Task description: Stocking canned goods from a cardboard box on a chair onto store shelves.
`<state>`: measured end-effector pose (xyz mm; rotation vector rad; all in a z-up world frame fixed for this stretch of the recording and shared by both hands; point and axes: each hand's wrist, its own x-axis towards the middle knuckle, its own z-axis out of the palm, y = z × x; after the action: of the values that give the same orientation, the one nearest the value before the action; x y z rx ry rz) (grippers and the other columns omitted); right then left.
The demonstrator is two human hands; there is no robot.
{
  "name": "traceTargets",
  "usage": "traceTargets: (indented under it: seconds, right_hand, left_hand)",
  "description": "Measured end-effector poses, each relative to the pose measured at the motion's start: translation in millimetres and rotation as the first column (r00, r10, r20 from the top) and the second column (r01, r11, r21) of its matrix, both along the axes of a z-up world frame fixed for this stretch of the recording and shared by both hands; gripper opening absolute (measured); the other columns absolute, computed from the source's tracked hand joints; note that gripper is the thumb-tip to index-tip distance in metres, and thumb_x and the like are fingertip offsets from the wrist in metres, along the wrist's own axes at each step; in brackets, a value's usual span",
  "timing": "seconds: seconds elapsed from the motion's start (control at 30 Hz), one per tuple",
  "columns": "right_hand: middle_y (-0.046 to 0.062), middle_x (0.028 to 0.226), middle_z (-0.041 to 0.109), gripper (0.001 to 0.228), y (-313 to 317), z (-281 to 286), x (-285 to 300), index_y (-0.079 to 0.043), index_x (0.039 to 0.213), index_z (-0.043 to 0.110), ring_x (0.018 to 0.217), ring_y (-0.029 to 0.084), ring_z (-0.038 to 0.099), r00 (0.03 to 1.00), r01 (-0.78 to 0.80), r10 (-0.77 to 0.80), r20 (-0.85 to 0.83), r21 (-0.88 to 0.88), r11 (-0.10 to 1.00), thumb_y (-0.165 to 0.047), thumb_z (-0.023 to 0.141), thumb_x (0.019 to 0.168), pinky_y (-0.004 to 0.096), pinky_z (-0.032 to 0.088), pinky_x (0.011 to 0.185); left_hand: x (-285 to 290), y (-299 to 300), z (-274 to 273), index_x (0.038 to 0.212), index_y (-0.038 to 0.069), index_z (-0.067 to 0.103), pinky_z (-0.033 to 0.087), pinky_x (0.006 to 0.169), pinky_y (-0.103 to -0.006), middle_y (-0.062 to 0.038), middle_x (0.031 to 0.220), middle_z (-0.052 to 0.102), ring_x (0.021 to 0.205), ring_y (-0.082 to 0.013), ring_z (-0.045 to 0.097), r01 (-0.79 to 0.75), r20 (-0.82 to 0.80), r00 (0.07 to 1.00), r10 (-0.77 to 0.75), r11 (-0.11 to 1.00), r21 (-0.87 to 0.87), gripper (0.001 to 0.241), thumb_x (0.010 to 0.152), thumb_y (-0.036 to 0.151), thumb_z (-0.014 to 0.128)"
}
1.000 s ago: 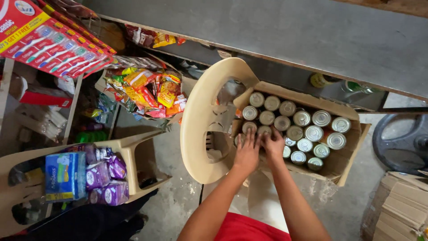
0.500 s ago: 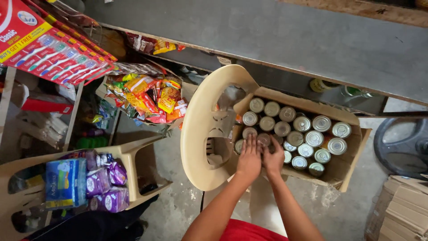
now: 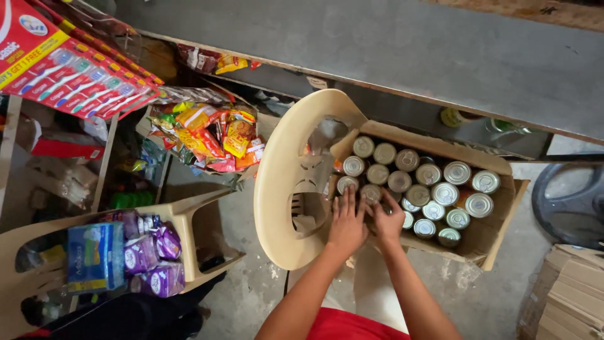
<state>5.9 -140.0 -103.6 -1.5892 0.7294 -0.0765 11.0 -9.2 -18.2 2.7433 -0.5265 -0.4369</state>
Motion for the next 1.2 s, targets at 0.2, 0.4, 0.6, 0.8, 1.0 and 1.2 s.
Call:
traceTargets:
  seconds: [0.2,0.4,0.6,0.8,1.0,1.2]
  right_hand:
    - [0.01,0.13,0.067,0.05,-24,2,5,0.002,0.14,0.057,0.108,0.02,0.068,0.998,0.002,0.024,-0.053,0.434,0.901,-0.004,0.066,0.092,0.034,0.062,0.087]
    - [0.012,0.121,0.066,0.053,-25,69,10,-0.003,0.142,0.051,0.094,0.027,0.07,0.947,0.019,0.121,-0.298,0.428,0.903,-0.013,0.067,0.092,0.042,0.061,0.075]
    - [0.019,0.126,0.06,0.044,-68,34,-31,0.005,0.138,0.045,0.109,0.033,0.072,0.972,0.219,-0.116,-0.203,0.623,0.751,-0.009,0.062,0.1,0.044,0.061,0.092]
    - [0.016,0.126,0.062,0.046,-89,38,-20,-0.005,0.131,0.051,0.111,0.03,0.07,0.949,0.301,-0.251,-0.19,0.784,0.543,0.012,0.045,0.088,0.041,0.057,0.099]
    - [0.019,0.099,0.051,0.016,-169,-259,-79,0.004,0.09,0.049,0.091,0.034,0.052,0.969,0.045,-0.241,0.062,0.909,0.414,0.019,0.044,0.086,0.048,0.046,0.085]
    - [0.021,0.124,0.065,0.037,-136,-66,-14,0.01,0.114,0.058,0.124,0.035,0.06,0.949,0.247,-0.281,-0.145,0.894,0.374,0.008,0.044,0.08,0.044,0.049,0.111]
  left_hand:
    - [-1,-7,5,0.158,0.004,0.031,0.006,0.122,-0.0634,-0.025,0.169,0.008,0.158,-0.0383,0.003,0.026,-0.016,1.0,-0.025,0.998,0.062,0.087,0.081,0.025,0.064]
    - [-11,-11,-12,0.159,0.001,0.029,0.006,0.124,-0.0618,-0.025,0.171,0.007,0.159,-0.0399,0.004,0.054,0.069,0.996,-0.06,0.995,0.085,0.085,0.084,0.022,0.062]
    - [-4,-21,22,0.16,0.001,0.027,0.007,0.124,-0.0582,-0.026,0.168,0.011,0.156,-0.0436,0.009,0.062,0.004,0.998,-0.062,0.998,-0.018,0.087,0.081,0.013,0.06]
    - [-1,-57,25,0.161,-0.001,0.026,0.012,0.127,-0.0576,-0.017,0.171,0.016,0.158,-0.0397,0.015,0.183,0.09,0.98,-0.175,0.98,-0.083,0.087,0.082,0.012,0.059]
    - [23,-80,24,0.162,0.008,0.029,0.018,0.125,-0.0593,-0.002,0.172,0.02,0.157,-0.0333,0.021,0.254,0.162,0.956,-0.245,0.967,-0.036,0.086,0.082,0.015,0.06]
    - [27,-82,-3,0.162,0.011,0.028,0.02,0.125,-0.0601,-0.001,0.172,0.018,0.156,-0.0319,0.022,0.294,0.11,0.948,-0.299,0.954,0.058,0.085,0.084,0.017,0.062]
